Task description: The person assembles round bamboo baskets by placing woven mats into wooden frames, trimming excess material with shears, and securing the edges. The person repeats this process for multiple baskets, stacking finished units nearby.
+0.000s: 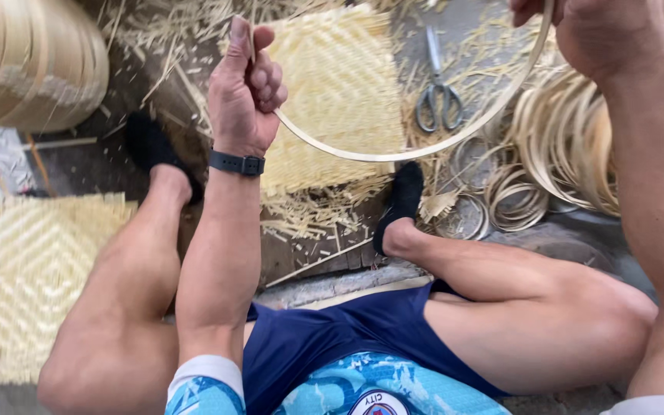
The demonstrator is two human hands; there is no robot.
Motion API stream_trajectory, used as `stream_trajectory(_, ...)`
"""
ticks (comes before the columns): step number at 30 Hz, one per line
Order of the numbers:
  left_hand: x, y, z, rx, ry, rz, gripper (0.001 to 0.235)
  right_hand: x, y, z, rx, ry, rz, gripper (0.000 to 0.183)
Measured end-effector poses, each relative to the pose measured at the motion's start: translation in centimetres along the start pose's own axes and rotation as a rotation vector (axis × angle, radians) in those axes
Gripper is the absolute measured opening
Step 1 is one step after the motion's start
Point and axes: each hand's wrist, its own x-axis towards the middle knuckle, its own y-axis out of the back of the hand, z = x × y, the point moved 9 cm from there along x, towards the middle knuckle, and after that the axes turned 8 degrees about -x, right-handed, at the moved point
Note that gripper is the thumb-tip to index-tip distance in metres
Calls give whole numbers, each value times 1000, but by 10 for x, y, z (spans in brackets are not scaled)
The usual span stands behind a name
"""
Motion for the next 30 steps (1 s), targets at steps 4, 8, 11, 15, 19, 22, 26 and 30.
stream_trajectory(4,-7,37,12,-87,-5,123,40,10,-37,13,161,-154,77,26)
stream_trajectory(8,-11,61,12,-103,41,215,41,11,-67,30,360,-238,237,29)
stream_trajectory(11,-10,79,9,-149,43,272,36,12,-77,51,347,-313,333,12)
stream_trajectory(15,-17,133,2,-23,-36,540,33,6,-108,104,263,-531,398,12)
stream_trajectory(19,-29,188,-5,572,-115,723,29,-6,-141,164,-159,-685,410,20)
stream_trajectory(22,-27,211,-6,1235,-114,735,28,-8,-157,200,-460,-647,347,22)
stream_trajectory(26,-22,236,-16,1486,-23,678,25,-13,-171,234,-465,-604,316,23)
stream_trajectory(30,-24,232,-16,1392,-83,629,23,-21,-173,240,-388,-616,343,25)
